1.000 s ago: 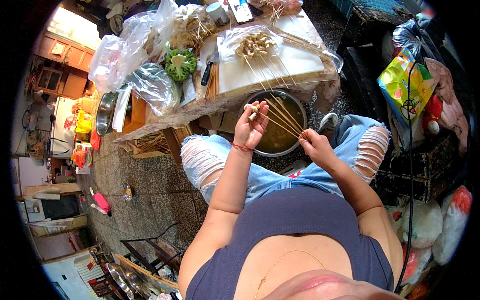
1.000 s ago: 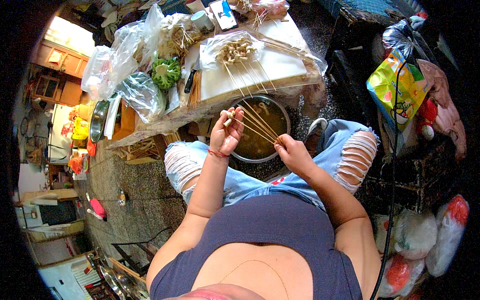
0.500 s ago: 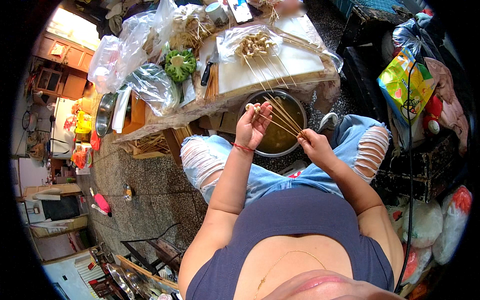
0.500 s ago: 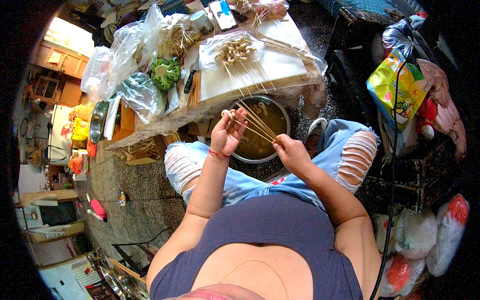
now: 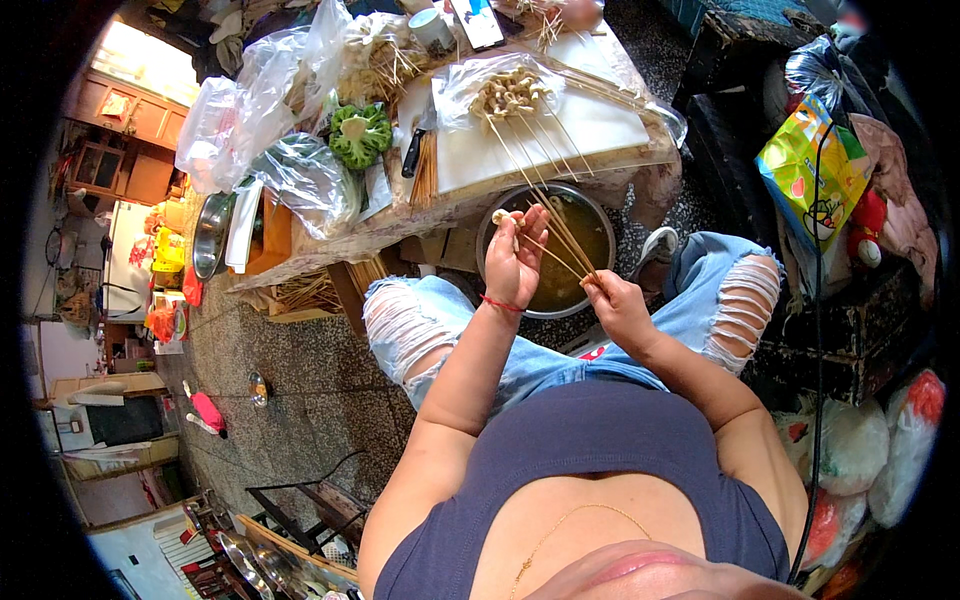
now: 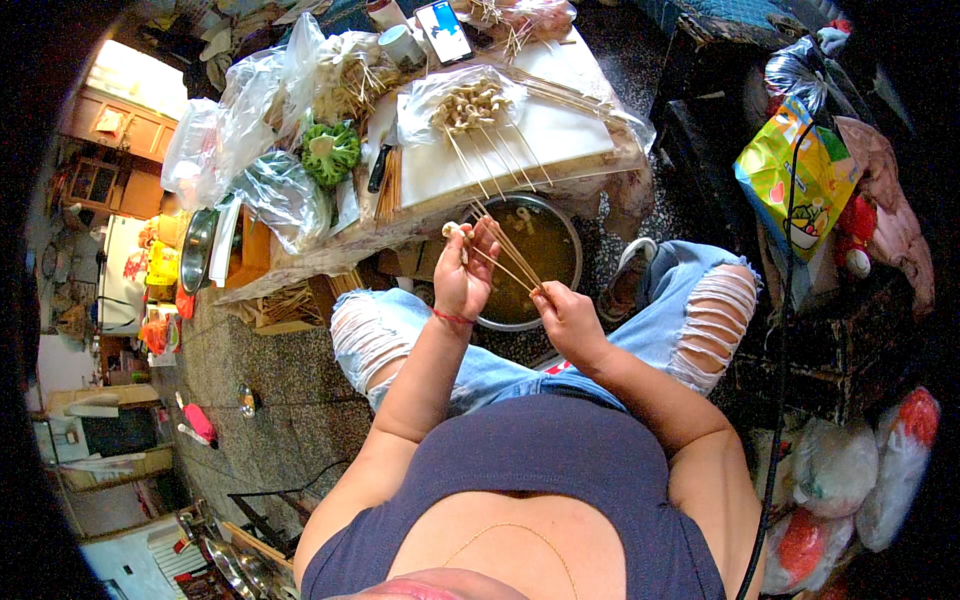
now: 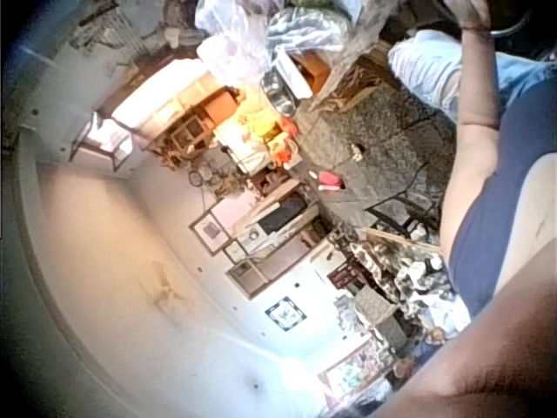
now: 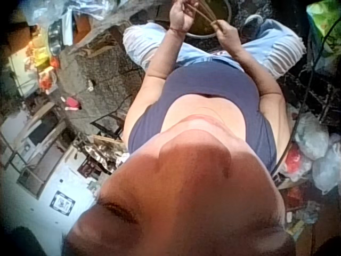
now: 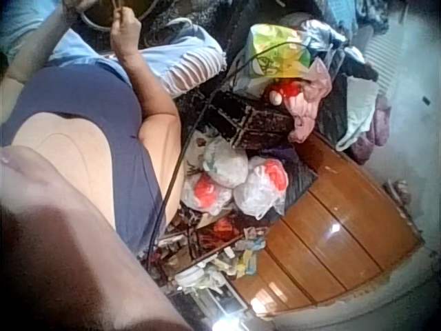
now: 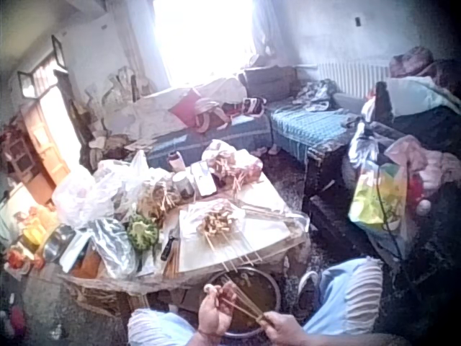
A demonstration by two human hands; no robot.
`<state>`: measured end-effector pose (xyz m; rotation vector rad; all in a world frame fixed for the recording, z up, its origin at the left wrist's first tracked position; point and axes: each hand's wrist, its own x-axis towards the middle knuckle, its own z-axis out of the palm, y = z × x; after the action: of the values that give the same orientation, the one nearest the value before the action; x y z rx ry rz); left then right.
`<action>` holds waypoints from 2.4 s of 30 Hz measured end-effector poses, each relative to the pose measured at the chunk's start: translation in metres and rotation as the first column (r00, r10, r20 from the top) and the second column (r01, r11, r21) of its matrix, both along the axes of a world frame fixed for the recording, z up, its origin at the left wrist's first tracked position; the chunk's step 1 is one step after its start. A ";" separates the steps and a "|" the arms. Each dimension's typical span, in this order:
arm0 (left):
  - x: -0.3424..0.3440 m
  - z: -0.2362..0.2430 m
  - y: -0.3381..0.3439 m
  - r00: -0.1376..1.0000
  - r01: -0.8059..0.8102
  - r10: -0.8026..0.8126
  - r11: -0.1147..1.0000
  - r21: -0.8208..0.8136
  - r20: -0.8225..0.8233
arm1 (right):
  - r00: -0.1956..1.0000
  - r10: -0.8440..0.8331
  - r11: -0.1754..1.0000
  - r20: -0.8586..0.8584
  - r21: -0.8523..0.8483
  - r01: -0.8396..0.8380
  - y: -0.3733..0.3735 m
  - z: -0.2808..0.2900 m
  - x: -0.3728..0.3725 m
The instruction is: The person sits on the floor and repeatedly picks up small pieces of food from a bowl, threading them onto wooden skewers. The person places the completed skewers on a nearby cutting board.
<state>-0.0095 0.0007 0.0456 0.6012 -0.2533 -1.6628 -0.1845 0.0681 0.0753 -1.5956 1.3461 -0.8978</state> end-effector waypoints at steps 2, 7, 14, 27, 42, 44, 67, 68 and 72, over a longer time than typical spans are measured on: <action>-0.003 0.000 0.003 1.000 -0.012 0.012 1.000 0.021 -0.003 | 1.000 -0.013 1.000 0.005 0.002 0.013 -0.001 -0.001 0.001; -0.004 -0.008 0.006 1.000 0.006 -0.006 0.999 0.050 0.013 | 0.999 -0.009 1.000 0.035 -0.021 0.009 -0.004 -0.007 0.008; -0.021 -0.003 0.015 0.995 0.083 -0.080 0.995 -0.047 0.067 | 0.998 -0.012 1.000 0.064 -0.027 0.013 -0.016 -0.013 0.016; 0.002 -0.042 0.000 0.949 0.264 -0.260 0.964 0.001 0.180 | 0.998 0.059 0.995 -0.007 0.083 -0.058 -0.039 -0.030 -0.001; 0.019 -0.188 -0.006 -0.771 0.429 -0.189 0.552 0.715 0.608 | 1.000 0.001 0.993 -0.005 0.118 -0.001 -0.034 -0.025 -0.025; 0.016 -0.182 -0.009 -0.704 0.419 -0.253 0.607 0.676 0.664 | 1.000 -0.002 0.993 -0.014 0.115 0.003 -0.033 -0.027 -0.025; 0.023 -0.153 -0.026 0.551 0.147 -0.343 0.937 0.316 0.761 | 0.998 -0.039 0.996 0.058 0.085 0.034 -0.024 -0.017 -0.036; 0.031 -0.155 -0.025 0.438 0.179 -0.349 0.937 0.301 0.828 | 0.997 -0.028 0.994 0.068 0.103 0.021 -0.023 -0.015 -0.034; 0.050 -0.172 -0.020 -0.282 0.310 -0.227 0.898 0.313 0.932 | 0.994 -0.013 0.989 0.111 0.146 -0.003 -0.022 -0.012 -0.028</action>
<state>0.0402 -0.0194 -0.1266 1.9491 -1.8154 -1.0731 -0.2121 0.0464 0.0637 -1.4108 1.3072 -0.8580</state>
